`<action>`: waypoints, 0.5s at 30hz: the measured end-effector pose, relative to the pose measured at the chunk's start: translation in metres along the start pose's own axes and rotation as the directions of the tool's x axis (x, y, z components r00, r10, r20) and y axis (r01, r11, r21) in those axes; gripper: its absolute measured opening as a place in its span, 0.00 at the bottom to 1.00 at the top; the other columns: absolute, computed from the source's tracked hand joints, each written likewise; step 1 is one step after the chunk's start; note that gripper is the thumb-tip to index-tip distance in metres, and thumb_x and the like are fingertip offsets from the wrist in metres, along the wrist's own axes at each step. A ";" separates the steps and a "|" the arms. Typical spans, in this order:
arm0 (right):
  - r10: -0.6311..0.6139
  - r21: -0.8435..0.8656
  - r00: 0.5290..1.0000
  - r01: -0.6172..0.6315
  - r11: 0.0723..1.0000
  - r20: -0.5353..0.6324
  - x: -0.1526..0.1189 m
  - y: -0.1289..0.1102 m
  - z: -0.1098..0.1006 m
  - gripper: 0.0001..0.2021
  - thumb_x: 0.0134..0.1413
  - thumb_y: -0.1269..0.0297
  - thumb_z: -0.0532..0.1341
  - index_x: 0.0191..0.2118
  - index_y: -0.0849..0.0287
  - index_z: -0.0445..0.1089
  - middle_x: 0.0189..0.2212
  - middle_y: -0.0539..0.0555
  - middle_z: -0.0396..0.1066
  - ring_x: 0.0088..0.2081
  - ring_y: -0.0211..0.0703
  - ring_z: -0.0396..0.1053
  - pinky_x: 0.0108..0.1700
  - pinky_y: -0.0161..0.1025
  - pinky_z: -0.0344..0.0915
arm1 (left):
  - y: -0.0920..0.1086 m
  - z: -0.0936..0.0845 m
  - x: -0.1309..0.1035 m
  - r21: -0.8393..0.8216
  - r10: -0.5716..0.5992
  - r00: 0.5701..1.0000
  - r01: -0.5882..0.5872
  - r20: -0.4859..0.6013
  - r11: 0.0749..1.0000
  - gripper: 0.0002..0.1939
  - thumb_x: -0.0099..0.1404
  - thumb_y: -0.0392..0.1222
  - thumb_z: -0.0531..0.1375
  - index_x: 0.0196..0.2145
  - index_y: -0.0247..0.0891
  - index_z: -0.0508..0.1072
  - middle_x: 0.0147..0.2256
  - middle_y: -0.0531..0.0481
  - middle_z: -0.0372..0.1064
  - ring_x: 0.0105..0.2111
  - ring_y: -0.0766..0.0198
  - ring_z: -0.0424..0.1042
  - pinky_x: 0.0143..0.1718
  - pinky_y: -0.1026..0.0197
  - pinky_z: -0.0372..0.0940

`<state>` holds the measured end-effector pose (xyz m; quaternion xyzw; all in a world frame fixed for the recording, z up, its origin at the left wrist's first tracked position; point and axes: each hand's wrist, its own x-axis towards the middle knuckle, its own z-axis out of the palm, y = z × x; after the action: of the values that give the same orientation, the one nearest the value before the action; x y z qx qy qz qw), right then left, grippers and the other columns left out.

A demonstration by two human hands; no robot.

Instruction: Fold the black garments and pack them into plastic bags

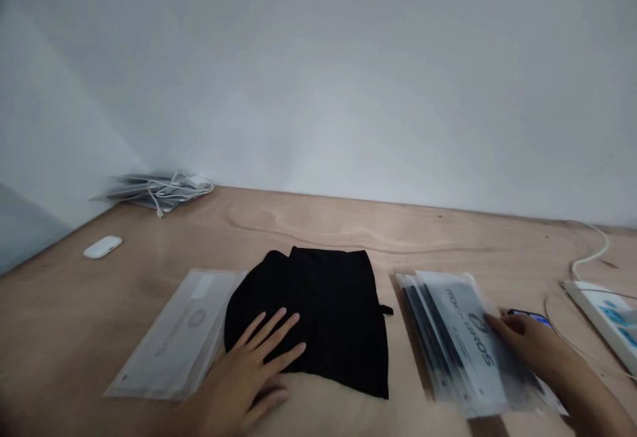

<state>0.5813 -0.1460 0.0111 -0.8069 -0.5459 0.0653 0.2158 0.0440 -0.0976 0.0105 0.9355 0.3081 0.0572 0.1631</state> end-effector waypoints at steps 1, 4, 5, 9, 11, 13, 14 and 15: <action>0.019 0.042 0.998 -0.021 0.999 0.059 0.002 -0.005 -0.005 0.29 0.55 0.38 0.62 0.17 0.57 0.78 0.19 0.72 0.74 0.18 0.49 0.73 0.24 0.49 0.60 | 0.000 0.000 0.000 -0.005 -0.007 1.000 0.007 -0.003 1.000 0.34 0.73 0.51 0.58 0.70 0.58 0.49 0.73 0.53 0.39 0.70 0.42 0.46 0.67 0.32 0.48; 0.092 0.126 0.989 -0.106 0.986 0.111 0.007 -0.026 -0.027 0.28 0.52 0.35 0.62 0.19 0.56 0.79 0.21 0.71 0.76 0.18 0.48 0.73 0.24 0.50 0.60 | 0.002 -0.002 0.000 -0.047 -0.035 0.999 0.036 0.006 0.998 0.33 0.71 0.50 0.59 0.70 0.57 0.53 0.72 0.52 0.41 0.70 0.42 0.47 0.66 0.30 0.49; 0.116 0.147 0.987 -0.132 0.980 0.111 0.007 -0.036 -0.035 0.28 0.52 0.35 0.62 0.21 0.55 0.79 0.22 0.70 0.77 0.19 0.48 0.73 0.24 0.49 0.60 | 0.003 -0.004 0.000 -0.074 -0.054 0.998 0.054 0.011 0.996 0.32 0.71 0.50 0.60 0.69 0.56 0.56 0.72 0.52 0.43 0.70 0.42 0.47 0.66 0.30 0.49; 0.130 0.304 0.976 -0.180 0.935 0.176 -0.006 -0.095 -0.048 0.23 0.55 0.37 0.61 0.36 0.53 0.79 0.32 0.64 0.80 0.30 0.49 0.76 0.29 0.46 0.65 | 0.017 -0.012 0.006 -0.348 -0.281 0.953 0.225 -0.117 0.910 0.21 0.74 0.51 0.55 0.61 0.50 0.70 0.68 0.50 0.58 0.66 0.46 0.60 0.63 0.36 0.60; 0.009 0.417 0.959 -0.133 0.899 0.285 -0.019 -0.137 -0.038 0.23 0.54 0.36 0.61 0.38 0.51 0.76 0.30 0.58 0.79 0.31 0.49 0.75 0.30 0.44 0.67 | 0.027 -0.016 0.014 -0.577 -0.426 0.879 0.238 -0.213 0.781 0.20 0.75 0.52 0.52 0.59 0.48 0.72 0.62 0.48 0.66 0.60 0.50 0.68 0.59 0.43 0.67; -0.182 0.492 0.867 -0.082 0.866 0.465 -0.033 -0.181 -0.019 0.19 0.60 0.40 0.59 0.39 0.51 0.72 0.28 0.52 0.77 0.31 0.47 0.73 0.31 0.40 0.66 | 0.037 -0.018 0.021 -0.767 -0.517 0.825 0.174 -0.229 0.618 0.21 0.74 0.54 0.52 0.59 0.46 0.72 0.57 0.45 0.72 0.54 0.52 0.74 0.54 0.49 0.71; -0.257 0.508 0.817 -0.051 0.860 0.517 -0.040 -0.202 -0.008 0.16 0.62 0.43 0.59 0.39 0.51 0.71 0.28 0.50 0.76 0.31 0.45 0.73 0.32 0.38 0.65 | 0.042 -0.018 0.025 -0.828 -0.545 0.812 0.150 -0.209 0.541 0.22 0.73 0.56 0.53 0.59 0.45 0.71 0.55 0.44 0.74 0.51 0.53 0.76 0.52 0.51 0.72; -0.335 0.532 0.762 -0.014 0.847 0.554 -0.045 -0.221 0.003 0.13 0.64 0.48 0.59 0.38 0.52 0.70 0.29 0.49 0.76 0.32 0.43 0.72 0.32 0.37 0.64 | 0.045 -0.017 0.028 -0.867 -0.574 0.800 0.149 -0.177 0.475 0.23 0.72 0.57 0.55 0.58 0.44 0.72 0.51 0.44 0.76 0.48 0.53 0.77 0.49 0.53 0.73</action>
<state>0.3742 -0.1177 0.0954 -0.6005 -0.6187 0.4513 0.2301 0.0881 -0.1107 0.0416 0.6184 0.4701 0.3688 0.5105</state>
